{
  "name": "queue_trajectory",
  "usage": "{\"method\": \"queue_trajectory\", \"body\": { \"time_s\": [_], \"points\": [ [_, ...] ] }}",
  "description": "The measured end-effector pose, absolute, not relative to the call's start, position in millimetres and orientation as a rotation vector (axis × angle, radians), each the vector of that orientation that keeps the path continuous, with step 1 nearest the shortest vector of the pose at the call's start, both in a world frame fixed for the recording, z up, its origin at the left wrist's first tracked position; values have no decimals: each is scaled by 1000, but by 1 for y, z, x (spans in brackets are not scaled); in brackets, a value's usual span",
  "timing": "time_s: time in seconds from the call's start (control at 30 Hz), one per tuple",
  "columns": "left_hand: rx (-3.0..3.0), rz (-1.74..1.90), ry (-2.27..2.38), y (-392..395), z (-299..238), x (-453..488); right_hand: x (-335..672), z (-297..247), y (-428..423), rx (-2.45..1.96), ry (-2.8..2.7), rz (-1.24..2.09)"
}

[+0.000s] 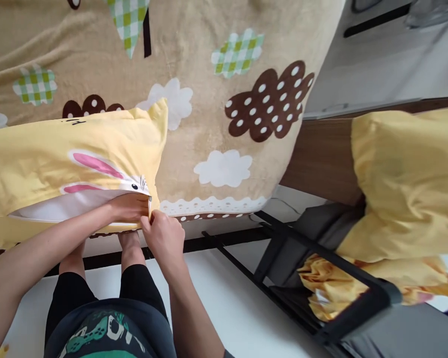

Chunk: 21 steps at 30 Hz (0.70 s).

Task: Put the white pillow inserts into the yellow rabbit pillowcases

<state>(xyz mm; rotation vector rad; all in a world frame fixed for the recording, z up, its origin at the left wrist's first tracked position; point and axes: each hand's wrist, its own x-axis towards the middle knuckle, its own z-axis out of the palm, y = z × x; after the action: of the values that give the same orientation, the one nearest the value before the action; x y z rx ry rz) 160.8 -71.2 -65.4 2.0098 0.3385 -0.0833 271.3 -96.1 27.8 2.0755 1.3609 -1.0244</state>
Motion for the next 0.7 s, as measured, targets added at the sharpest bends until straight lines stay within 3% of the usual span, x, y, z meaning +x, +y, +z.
{"method": "queue_trajectory", "body": {
  "time_s": [0.43,0.7],
  "points": [
    [1983,-157,614,-70,-70,131,284,44,-118,2189,1255,-1143],
    [2214,-274,688,-75,-77,154,266,31,-103,2233,1244,-995]
  ]
}}
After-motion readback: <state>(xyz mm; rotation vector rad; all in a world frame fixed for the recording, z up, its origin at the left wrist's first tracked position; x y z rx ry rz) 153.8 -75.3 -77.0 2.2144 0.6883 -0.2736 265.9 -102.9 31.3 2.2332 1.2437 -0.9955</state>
